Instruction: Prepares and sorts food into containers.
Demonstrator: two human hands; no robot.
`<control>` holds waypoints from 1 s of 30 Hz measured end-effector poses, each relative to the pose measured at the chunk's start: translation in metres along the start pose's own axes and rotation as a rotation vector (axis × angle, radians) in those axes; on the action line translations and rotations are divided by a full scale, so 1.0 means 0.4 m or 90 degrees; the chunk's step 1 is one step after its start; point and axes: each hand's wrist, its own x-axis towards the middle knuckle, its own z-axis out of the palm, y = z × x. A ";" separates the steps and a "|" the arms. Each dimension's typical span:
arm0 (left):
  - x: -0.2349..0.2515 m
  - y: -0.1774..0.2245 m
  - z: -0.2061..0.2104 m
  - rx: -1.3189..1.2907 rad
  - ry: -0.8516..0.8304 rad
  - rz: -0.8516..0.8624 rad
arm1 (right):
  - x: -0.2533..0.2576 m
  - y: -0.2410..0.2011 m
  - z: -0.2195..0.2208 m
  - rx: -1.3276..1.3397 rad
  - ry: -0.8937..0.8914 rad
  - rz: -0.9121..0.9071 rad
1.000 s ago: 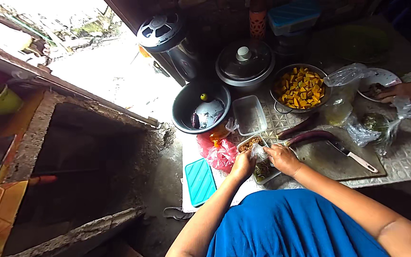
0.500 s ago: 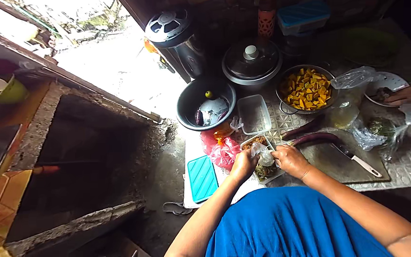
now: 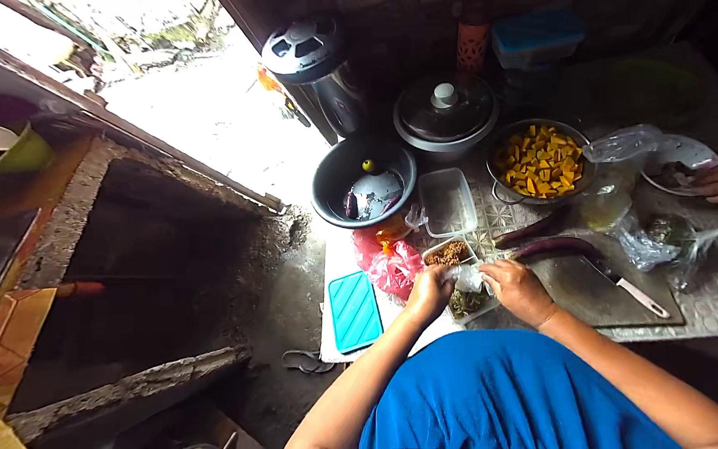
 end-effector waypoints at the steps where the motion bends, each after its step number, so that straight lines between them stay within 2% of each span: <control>1: -0.006 0.004 -0.003 -0.027 0.039 0.019 | 0.001 -0.005 -0.014 0.017 0.032 -0.007; 3: 0.000 0.003 0.000 -0.062 0.109 0.061 | 0.011 -0.001 -0.031 0.041 0.069 -0.010; 4: 0.003 -0.005 0.007 -0.058 0.106 0.056 | 0.011 0.004 -0.027 0.055 0.050 0.004; 5: 0.004 -0.014 0.014 -0.033 0.063 0.028 | 0.008 0.010 -0.020 0.065 -0.029 0.041; 7: -0.002 -0.023 0.031 0.040 -0.064 -0.045 | 0.001 0.011 -0.002 0.011 -0.265 0.135; 8: -0.003 -0.017 0.029 0.049 -0.076 -0.044 | 0.001 0.005 0.003 -0.011 -0.272 0.139; 10: -0.005 -0.001 0.010 0.010 -0.023 -0.013 | 0.006 -0.004 -0.008 0.027 -0.136 0.082; 11: -0.012 0.004 0.000 -0.020 -0.009 -0.023 | 0.007 -0.009 -0.019 0.065 -0.109 0.063; 13: -0.013 0.006 -0.010 -0.103 0.009 -0.021 | 0.027 -0.013 -0.040 0.145 -0.160 0.069; 15: -0.015 0.008 0.004 -0.188 0.004 0.049 | 0.040 -0.022 -0.036 0.167 -0.219 0.090; 18: -0.027 0.012 0.006 -0.253 -0.025 0.106 | 0.030 -0.028 0.005 0.192 -0.139 0.074; 21: -0.048 -0.011 -0.032 -0.272 0.018 0.064 | 0.040 -0.019 -0.014 0.171 -0.145 0.081; 23: -0.055 -0.045 -0.062 -0.163 0.110 0.020 | 0.070 -0.030 -0.041 0.125 -0.127 0.047; 25: -0.057 -0.092 -0.075 0.057 0.234 0.008 | 0.111 -0.068 -0.068 0.098 -0.083 0.001; 26: -0.055 -0.119 -0.077 0.139 0.262 0.006 | 0.138 -0.096 -0.075 0.084 -0.058 -0.018; 28: -0.053 -0.154 -0.075 0.241 0.213 -0.061 | 0.200 -0.159 -0.066 0.065 -0.004 -0.045; 30: -0.049 -0.163 -0.066 0.279 0.115 -0.144 | 0.271 -0.210 -0.030 0.030 -0.009 -0.052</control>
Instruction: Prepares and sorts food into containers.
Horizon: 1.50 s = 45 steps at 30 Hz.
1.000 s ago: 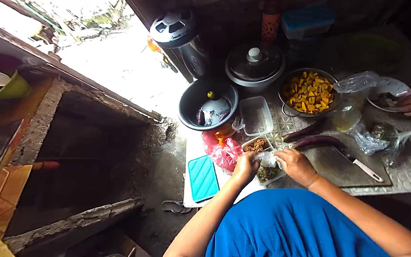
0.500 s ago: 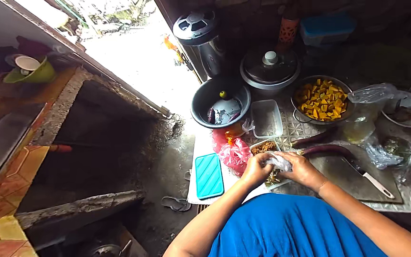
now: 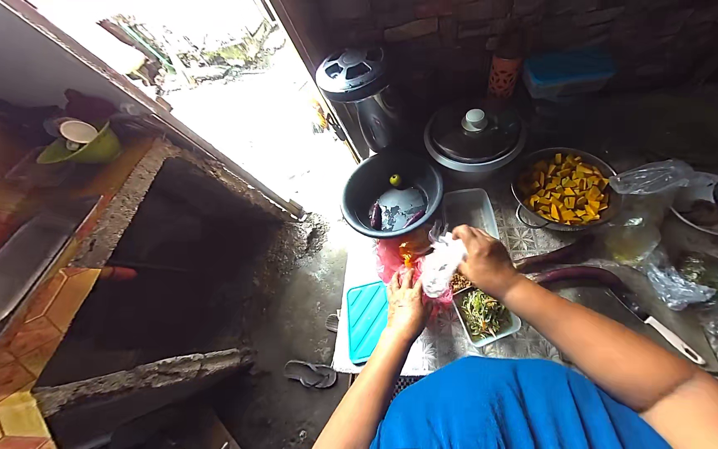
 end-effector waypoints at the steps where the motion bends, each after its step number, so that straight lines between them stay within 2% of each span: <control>1: 0.001 0.000 0.007 0.019 -0.046 -0.020 | 0.037 -0.012 0.027 -0.025 -0.050 0.010; 4: -0.013 0.001 0.007 0.028 -0.106 -0.026 | 0.120 -0.006 0.119 -0.047 -0.325 0.054; 6: -0.021 -0.010 -0.004 0.033 -0.138 -0.030 | 0.126 -0.001 0.144 -0.042 -0.424 0.040; 8: -0.028 -0.026 -0.008 0.020 -0.138 -0.028 | 0.115 -0.001 0.124 -0.013 -0.399 0.019; 12: -0.052 -0.036 -0.018 -0.018 -0.073 0.009 | 0.061 0.069 0.027 0.091 -0.260 -0.007; 14: -0.059 -0.034 -0.025 -0.039 -0.030 0.022 | 0.005 0.131 -0.020 0.108 -0.199 0.047; 16: -0.065 -0.026 -0.037 -0.045 0.006 0.015 | -0.074 0.199 -0.040 0.084 -0.168 0.149; 19: -0.065 -0.016 -0.060 -0.045 0.081 0.010 | -0.212 0.257 -0.026 0.044 -0.253 0.306; 21: -0.058 -0.010 -0.073 -0.051 0.142 0.028 | -0.289 0.262 0.009 0.067 -0.313 0.371; 23: -0.047 0.007 -0.081 -0.061 0.198 0.061 | -0.339 0.256 0.049 0.111 -0.312 0.410; 25: -0.035 0.027 -0.081 -0.075 0.235 0.102 | -0.365 0.252 0.085 0.139 -0.270 0.405; 31: -0.014 0.048 -0.069 -0.117 0.259 0.162 | -0.362 0.254 0.118 0.085 -0.252 0.368; 34: -0.017 -0.019 -0.110 -0.135 0.265 0.073 | -0.371 0.256 0.128 0.069 -0.170 0.353; 36: -0.033 -0.112 -0.118 -0.138 0.275 -0.032 | -0.386 0.265 0.126 0.070 -0.116 0.350; 38: -0.062 -0.217 -0.104 -0.121 0.228 -0.177 | -0.401 0.283 0.121 0.072 -0.082 0.353; 41: -0.124 -0.327 -0.034 -0.109 0.126 -0.388 | -0.410 0.306 0.098 0.091 -0.101 0.393; 43: -0.162 -0.367 0.029 -0.110 0.104 -0.458 | -0.406 0.317 0.085 0.110 -0.128 0.420; 45: -0.187 -0.401 0.075 -0.169 0.109 -0.485 | -0.398 0.322 0.072 0.120 -0.162 0.436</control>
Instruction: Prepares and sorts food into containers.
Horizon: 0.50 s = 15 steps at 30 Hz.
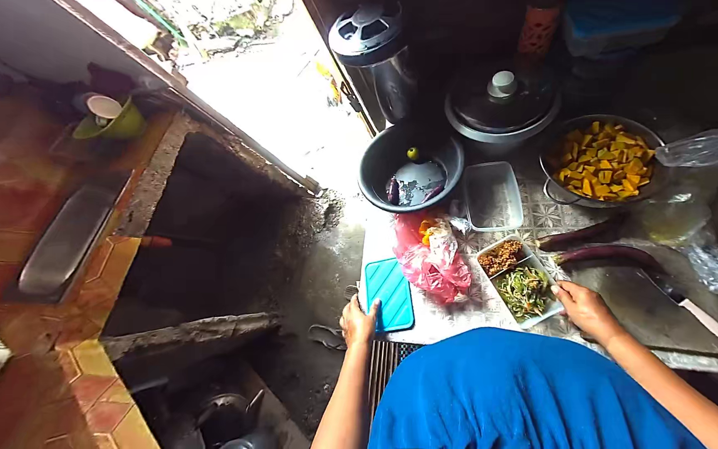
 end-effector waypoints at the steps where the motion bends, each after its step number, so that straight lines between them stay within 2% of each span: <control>1: 0.009 -0.023 0.008 -0.052 -0.002 -0.007 | 0.001 -0.005 -0.006 -0.001 -0.009 0.004; 5: 0.028 -0.089 -0.013 -0.188 -0.037 -0.052 | 0.003 -0.022 -0.020 -0.018 -0.019 0.016; 9: 0.008 -0.122 -0.069 -0.369 0.080 -0.074 | 0.002 -0.026 -0.026 -0.027 0.009 -0.004; 12: -0.034 -0.053 -0.157 -0.470 0.156 -0.023 | -0.010 -0.029 -0.033 -0.047 0.100 -0.065; 15: -0.095 0.095 -0.229 -0.615 0.171 0.091 | -0.016 -0.054 -0.026 -0.003 0.220 -0.222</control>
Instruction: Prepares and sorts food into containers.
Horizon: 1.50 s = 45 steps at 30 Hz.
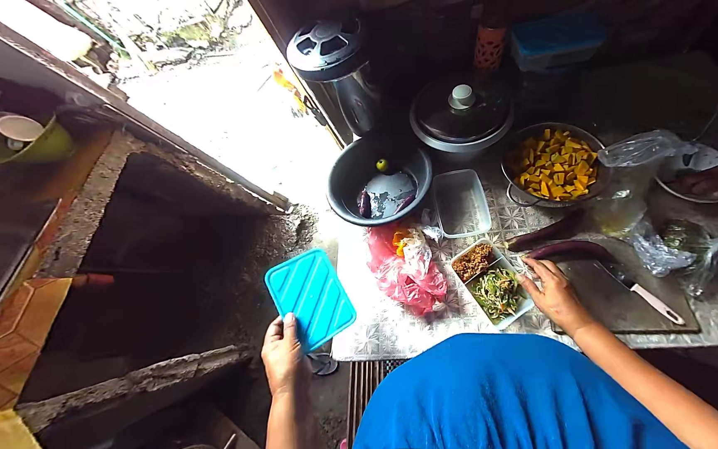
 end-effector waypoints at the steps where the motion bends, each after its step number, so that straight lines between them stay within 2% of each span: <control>1: -0.018 0.041 0.036 -0.047 -0.055 0.034 | 0.006 -0.024 0.003 0.039 0.025 -0.044; 3: -0.069 0.098 0.127 -0.103 -0.214 0.060 | 0.021 -0.083 0.012 0.129 0.037 -0.113; 6: -0.157 0.115 0.295 -0.100 -0.459 0.029 | 0.044 -0.158 0.022 0.168 0.002 -0.211; 8: -0.208 0.100 0.391 -0.049 -0.578 -0.011 | 0.045 -0.190 0.018 0.123 -0.063 -0.207; 9: -0.229 0.092 0.428 -0.032 -0.623 -0.049 | 0.042 -0.198 0.014 0.089 -0.111 -0.169; 11: -0.266 0.077 0.475 -0.018 -0.683 -0.145 | 0.036 -0.190 0.018 0.025 -0.166 -0.079; 15: -0.303 0.050 0.503 0.001 -0.762 -0.277 | 0.003 -0.143 0.029 -0.072 -0.196 0.001; 17: -0.305 0.026 0.502 0.074 -0.810 -0.286 | -0.022 -0.134 0.030 -0.136 -0.242 0.035; 19: -0.294 0.004 0.502 0.226 -0.848 -0.242 | -0.040 -0.125 0.035 -0.190 -0.262 0.056; 22: -0.268 0.000 0.503 0.401 -0.832 -0.158 | -0.051 -0.104 0.051 -0.233 -0.256 0.084; 27: -0.225 0.005 0.508 0.365 -0.740 -0.097 | -0.054 -0.098 0.077 -0.232 -0.254 0.097; 32: -0.218 0.000 0.512 0.288 -0.717 -0.113 | -0.066 -0.093 0.044 -0.119 -0.121 0.107; 36: -0.215 0.000 0.545 0.250 -0.709 -0.170 | -0.075 -0.084 0.032 -0.128 -0.151 0.070; 42: -0.205 -0.028 0.592 0.226 -0.689 -0.190 | -0.041 -0.102 0.047 -0.139 -0.284 0.086; 45: -0.205 -0.029 0.592 0.229 -0.691 -0.180 | -0.062 -0.080 0.047 -0.088 -0.213 0.087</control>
